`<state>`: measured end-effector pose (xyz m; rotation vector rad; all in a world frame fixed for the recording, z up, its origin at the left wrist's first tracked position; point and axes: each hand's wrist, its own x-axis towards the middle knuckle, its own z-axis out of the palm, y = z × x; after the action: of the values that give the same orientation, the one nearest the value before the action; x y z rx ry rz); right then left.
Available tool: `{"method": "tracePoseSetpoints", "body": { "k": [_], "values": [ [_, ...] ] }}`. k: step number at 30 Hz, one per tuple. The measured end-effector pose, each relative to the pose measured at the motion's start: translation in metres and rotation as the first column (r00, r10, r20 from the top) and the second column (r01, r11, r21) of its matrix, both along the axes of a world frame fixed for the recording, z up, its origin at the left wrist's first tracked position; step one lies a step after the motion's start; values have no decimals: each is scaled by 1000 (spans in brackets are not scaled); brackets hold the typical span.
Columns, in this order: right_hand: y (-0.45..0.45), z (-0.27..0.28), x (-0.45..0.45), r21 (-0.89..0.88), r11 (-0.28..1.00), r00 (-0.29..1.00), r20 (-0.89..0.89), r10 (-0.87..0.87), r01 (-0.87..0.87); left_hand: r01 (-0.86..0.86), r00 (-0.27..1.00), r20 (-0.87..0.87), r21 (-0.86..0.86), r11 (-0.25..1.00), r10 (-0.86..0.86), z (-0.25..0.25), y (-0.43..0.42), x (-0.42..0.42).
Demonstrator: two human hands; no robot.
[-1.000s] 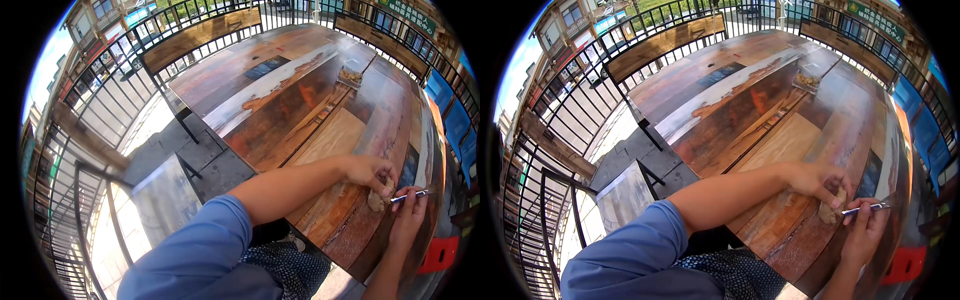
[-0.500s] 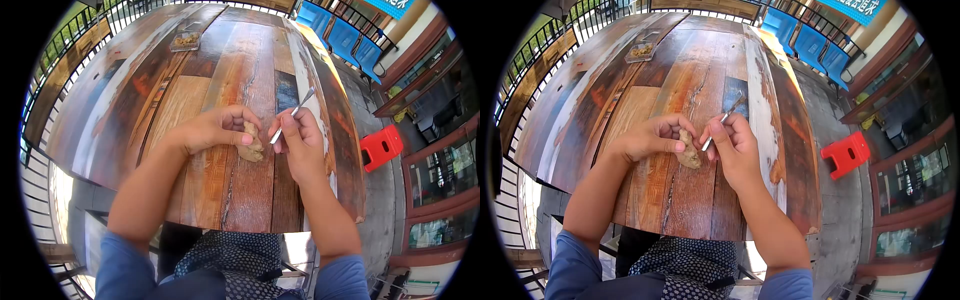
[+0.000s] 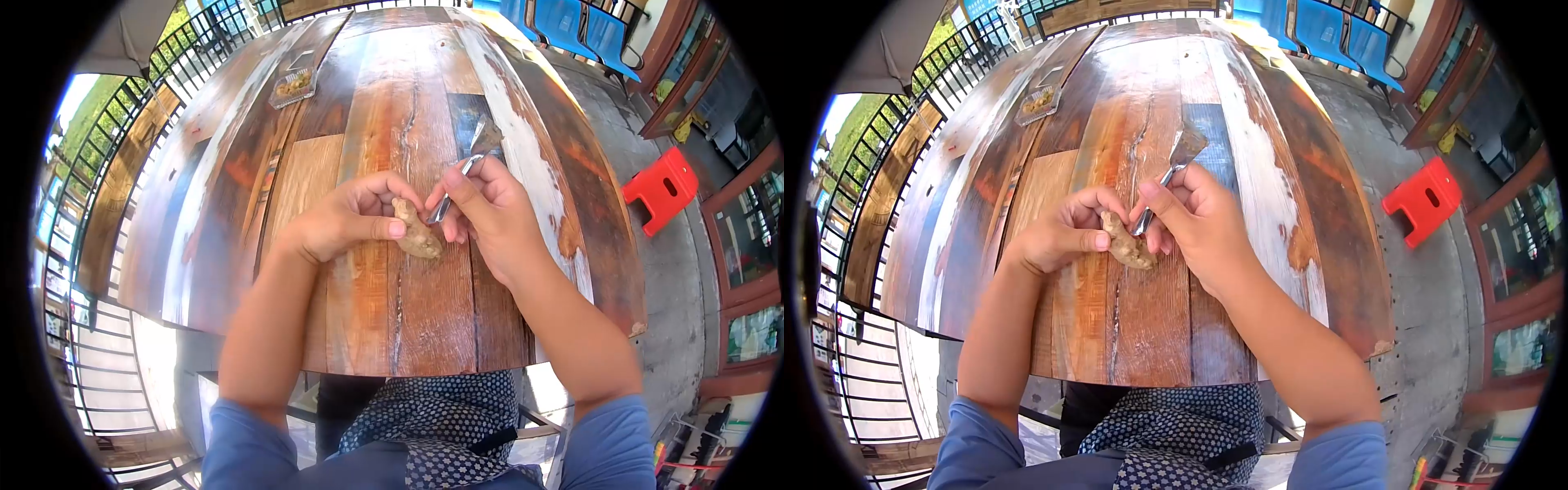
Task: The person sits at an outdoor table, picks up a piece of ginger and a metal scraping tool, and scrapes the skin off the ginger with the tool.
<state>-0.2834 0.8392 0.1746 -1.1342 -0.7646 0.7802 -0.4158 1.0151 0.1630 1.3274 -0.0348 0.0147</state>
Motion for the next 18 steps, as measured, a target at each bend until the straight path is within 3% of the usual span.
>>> {"method": "tracePoseSetpoints", "body": {
  "k": [5,18],
  "values": [
    [0,4,-4,-1,1000,999,-39,15,-15,18,1000,18,-75,997,-17,-5,1,2],
    [-1,3,-4,31,998,997,-57,48,-47,-18,1000,-6,-62,998,18,-1,-2,2]
  ]
}}
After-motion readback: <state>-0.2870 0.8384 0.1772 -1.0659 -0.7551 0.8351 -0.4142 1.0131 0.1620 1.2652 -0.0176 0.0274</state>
